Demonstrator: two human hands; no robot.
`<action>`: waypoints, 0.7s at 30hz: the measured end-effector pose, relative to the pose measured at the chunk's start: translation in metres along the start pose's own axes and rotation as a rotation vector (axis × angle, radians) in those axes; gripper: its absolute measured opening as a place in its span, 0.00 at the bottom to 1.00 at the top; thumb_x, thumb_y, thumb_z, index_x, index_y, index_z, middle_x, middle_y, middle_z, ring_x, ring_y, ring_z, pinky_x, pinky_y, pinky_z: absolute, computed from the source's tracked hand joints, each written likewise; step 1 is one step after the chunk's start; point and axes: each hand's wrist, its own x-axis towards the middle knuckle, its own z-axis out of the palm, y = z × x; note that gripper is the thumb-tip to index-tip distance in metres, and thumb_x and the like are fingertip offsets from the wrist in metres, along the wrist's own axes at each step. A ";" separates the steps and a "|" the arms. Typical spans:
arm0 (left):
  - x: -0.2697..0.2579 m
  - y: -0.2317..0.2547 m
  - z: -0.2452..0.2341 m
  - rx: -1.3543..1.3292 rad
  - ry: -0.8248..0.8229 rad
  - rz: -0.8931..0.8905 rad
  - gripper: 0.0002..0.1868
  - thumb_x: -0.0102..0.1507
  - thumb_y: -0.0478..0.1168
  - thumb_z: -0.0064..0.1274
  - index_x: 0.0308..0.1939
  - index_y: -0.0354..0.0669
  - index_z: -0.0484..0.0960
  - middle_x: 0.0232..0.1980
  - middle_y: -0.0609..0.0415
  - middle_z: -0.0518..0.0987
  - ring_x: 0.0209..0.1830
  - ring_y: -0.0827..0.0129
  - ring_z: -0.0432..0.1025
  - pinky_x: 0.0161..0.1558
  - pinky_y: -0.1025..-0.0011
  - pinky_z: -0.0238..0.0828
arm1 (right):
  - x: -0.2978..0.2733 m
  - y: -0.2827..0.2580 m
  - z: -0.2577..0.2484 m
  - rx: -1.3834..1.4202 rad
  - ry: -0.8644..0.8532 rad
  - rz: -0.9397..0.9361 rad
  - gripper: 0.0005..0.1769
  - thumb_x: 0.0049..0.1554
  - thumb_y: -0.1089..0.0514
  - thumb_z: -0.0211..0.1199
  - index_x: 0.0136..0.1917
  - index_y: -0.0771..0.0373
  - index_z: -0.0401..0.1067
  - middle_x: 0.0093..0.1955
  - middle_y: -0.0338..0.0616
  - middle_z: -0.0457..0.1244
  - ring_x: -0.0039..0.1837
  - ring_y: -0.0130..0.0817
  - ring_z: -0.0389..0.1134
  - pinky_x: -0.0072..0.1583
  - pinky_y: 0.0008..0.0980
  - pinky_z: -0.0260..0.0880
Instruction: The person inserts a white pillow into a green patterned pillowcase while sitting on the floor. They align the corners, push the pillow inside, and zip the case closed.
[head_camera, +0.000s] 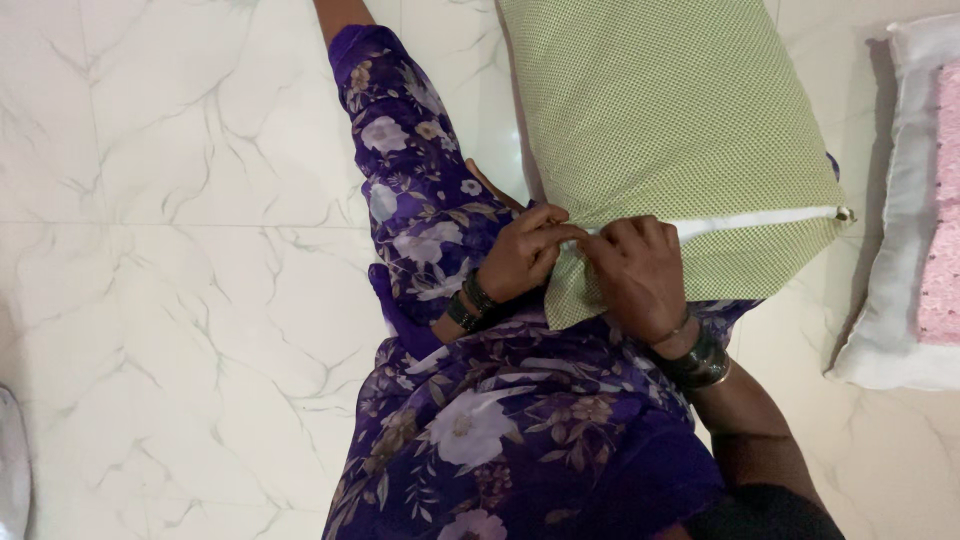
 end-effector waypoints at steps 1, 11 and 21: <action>-0.001 -0.001 -0.001 -0.011 -0.003 -0.031 0.18 0.60 0.28 0.53 0.53 0.42 0.85 0.52 0.51 0.79 0.41 0.65 0.76 0.42 0.69 0.74 | 0.005 -0.001 0.003 0.003 0.019 -0.006 0.10 0.54 0.61 0.66 0.51 0.58 0.78 0.44 0.39 0.65 0.50 0.41 0.63 0.51 0.40 0.59; 0.003 -0.011 -0.004 0.045 -0.014 -0.032 0.11 0.58 0.40 0.66 0.41 0.40 0.82 0.48 0.52 0.76 0.49 0.59 0.73 0.51 0.63 0.71 | 0.010 0.019 0.013 0.176 -0.086 -0.084 0.14 0.57 0.55 0.68 0.55 0.61 0.76 0.46 0.41 0.67 0.52 0.40 0.65 0.57 0.42 0.59; -0.003 -0.009 0.008 0.071 0.139 -0.209 0.14 0.56 0.30 0.60 0.44 0.41 0.75 0.42 0.54 0.74 0.39 0.61 0.70 0.45 0.64 0.69 | -0.029 0.050 -0.007 -0.041 -0.124 0.054 0.08 0.60 0.56 0.66 0.53 0.56 0.78 0.50 0.37 0.68 0.58 0.40 0.63 0.62 0.42 0.59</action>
